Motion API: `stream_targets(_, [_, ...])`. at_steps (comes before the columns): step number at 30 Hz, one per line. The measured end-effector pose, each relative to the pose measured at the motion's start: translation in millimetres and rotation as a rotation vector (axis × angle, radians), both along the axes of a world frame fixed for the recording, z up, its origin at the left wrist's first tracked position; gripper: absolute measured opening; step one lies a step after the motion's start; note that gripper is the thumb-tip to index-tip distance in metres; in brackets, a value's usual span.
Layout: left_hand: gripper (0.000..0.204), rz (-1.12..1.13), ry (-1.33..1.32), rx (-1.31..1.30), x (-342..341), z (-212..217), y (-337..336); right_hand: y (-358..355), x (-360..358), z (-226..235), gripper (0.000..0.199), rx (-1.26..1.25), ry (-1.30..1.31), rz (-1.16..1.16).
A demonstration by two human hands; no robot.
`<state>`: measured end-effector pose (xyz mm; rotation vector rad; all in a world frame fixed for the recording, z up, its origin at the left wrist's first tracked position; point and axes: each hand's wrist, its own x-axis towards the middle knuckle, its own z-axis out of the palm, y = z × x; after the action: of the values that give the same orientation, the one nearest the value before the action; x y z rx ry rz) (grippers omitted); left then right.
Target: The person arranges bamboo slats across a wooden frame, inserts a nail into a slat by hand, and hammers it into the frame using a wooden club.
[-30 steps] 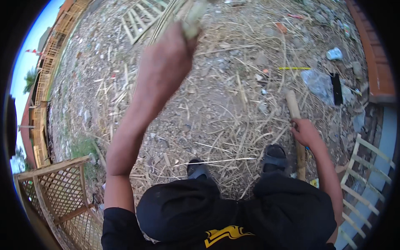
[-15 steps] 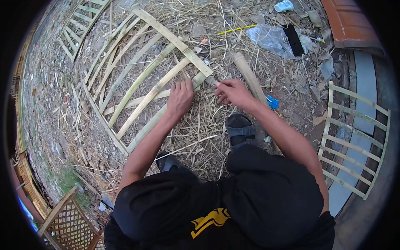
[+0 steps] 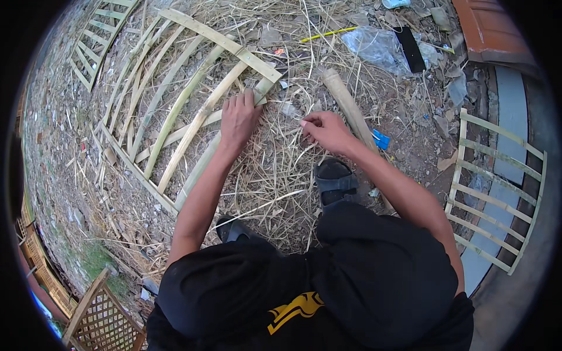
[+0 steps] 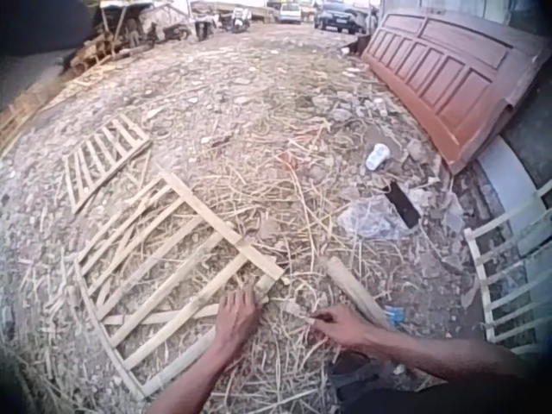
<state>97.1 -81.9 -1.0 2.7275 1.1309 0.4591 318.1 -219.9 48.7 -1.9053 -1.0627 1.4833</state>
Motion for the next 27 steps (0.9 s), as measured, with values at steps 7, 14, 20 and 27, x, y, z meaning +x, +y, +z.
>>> stream_targets(7, [0.051, 0.017, -0.032, 0.072, -2, -2, -3, 14, 4, 8, 0.032, 0.039, -0.130, 0.031])
stream_targets(14, [0.053, 0.011, -0.084, 0.094, -3, -6, 2, 20, 2, 9, 0.031, 0.079, -0.197, 0.075])
stream_targets(20, [0.052, 0.056, -0.163, -0.073, -2, 11, 1, 24, -1, 19, 0.030, 0.047, -0.167, 0.075])
stream_targets(27, [0.040, 0.204, -0.397, -0.329, -2, 8, 6, 31, 0, 15, 0.028, 0.082, -0.147, 0.090])
